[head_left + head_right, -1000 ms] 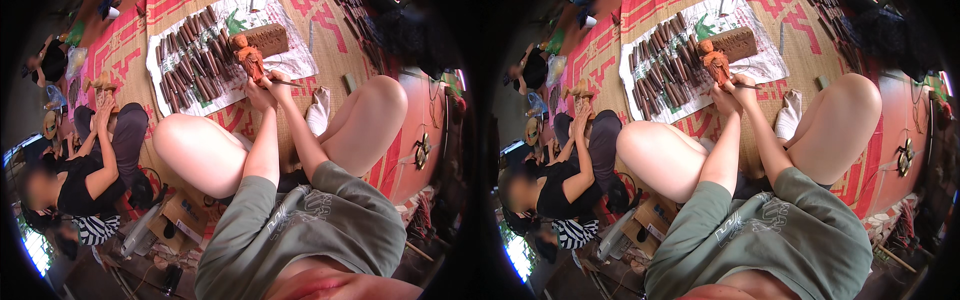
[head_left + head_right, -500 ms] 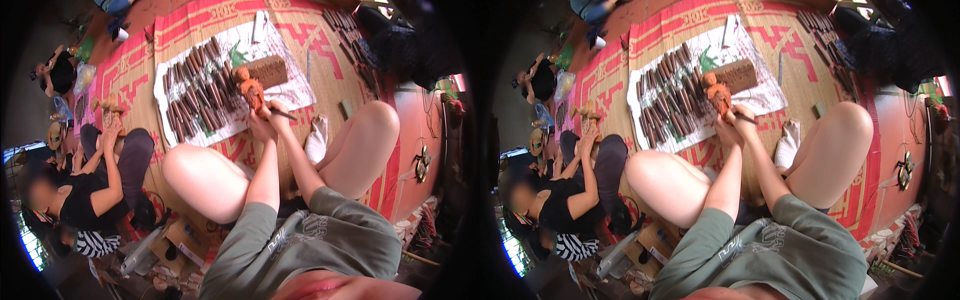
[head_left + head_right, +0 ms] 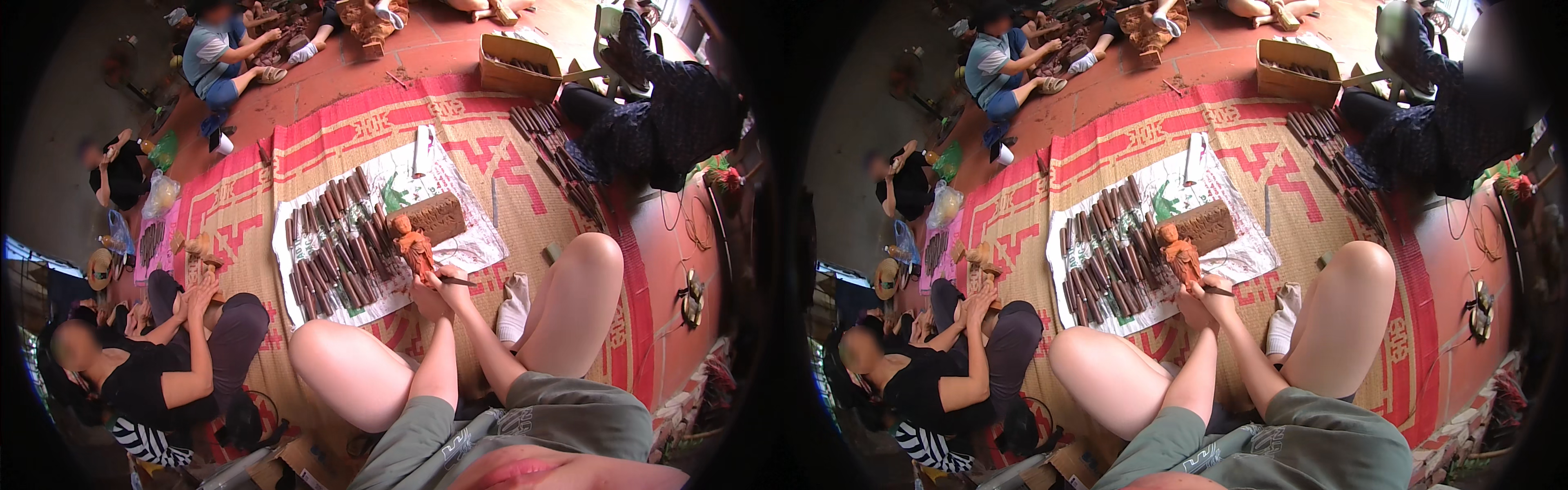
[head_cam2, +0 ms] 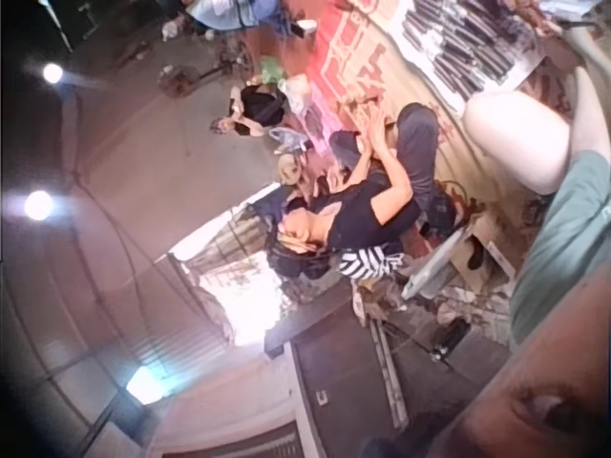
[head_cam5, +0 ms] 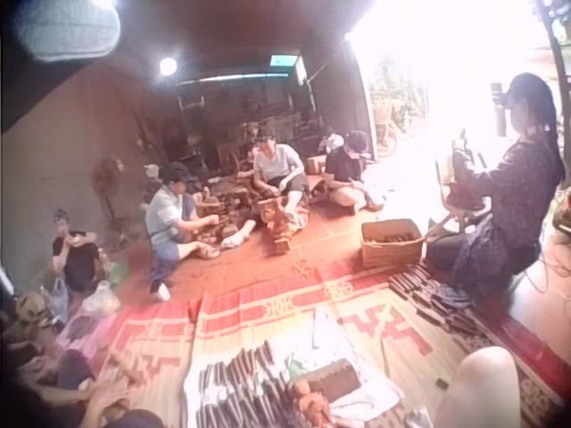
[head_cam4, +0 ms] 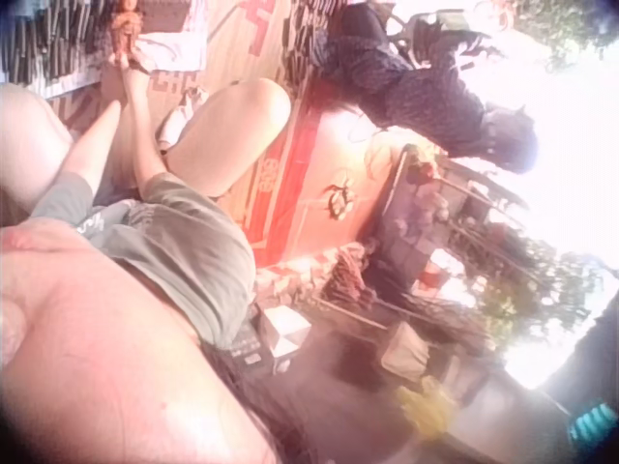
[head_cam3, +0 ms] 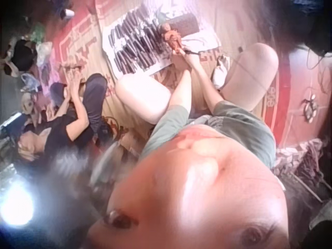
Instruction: The person sits on a mat and carves a small reddish-brown wooden figurine using a carving knife. They hold the figurine in one hand and the knife in the other, carefully shaping the wood while surrounded by other artisans.
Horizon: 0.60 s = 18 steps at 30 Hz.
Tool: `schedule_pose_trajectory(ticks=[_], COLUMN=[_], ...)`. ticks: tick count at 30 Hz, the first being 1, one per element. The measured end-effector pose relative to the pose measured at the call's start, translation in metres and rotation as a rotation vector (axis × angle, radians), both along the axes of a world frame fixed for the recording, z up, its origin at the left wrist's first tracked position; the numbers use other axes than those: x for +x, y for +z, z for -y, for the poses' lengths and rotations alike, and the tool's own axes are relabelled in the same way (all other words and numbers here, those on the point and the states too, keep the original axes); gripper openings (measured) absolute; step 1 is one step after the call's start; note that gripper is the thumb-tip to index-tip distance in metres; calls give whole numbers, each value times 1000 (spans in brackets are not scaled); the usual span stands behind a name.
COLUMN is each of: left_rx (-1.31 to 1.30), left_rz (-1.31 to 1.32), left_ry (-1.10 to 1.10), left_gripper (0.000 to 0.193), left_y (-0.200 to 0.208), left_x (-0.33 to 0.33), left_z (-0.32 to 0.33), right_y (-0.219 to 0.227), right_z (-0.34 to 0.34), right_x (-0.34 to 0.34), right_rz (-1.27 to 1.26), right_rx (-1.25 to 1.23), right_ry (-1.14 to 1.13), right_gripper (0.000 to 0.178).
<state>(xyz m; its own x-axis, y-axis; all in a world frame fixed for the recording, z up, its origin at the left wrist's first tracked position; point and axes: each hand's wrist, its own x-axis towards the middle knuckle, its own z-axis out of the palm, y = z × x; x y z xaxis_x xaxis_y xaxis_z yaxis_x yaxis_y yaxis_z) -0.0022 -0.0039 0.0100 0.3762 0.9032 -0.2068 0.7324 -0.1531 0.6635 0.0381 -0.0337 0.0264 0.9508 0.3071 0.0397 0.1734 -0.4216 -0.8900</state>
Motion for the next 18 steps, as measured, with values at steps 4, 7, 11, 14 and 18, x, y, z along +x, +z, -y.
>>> schedule_pose_trajectory(ticks=[4,7,11,14,18], left_rx=[142,104,71,94,118], left_rz=[70,35,60,51,66], left_ry=[24,-11,1,5,-12], left_gripper=[48,50,51,51,48], left_y=[-24,-14,-20,-20,-17], left_x=[-3,-4,-2,-6,-3], left_z=[-2,4,1,-2,4], right_y=[-7,-8,-17,-2,-15], right_z=[-2,8,-1,1,-1], right_x=[1,2,2,0,3], right_rz=[89,-61,171,16,106], right_rx=[50,-58,101,-51,86], right_ry=[41,67,-5,83,11], right_gripper=[22,23,25,24,22])
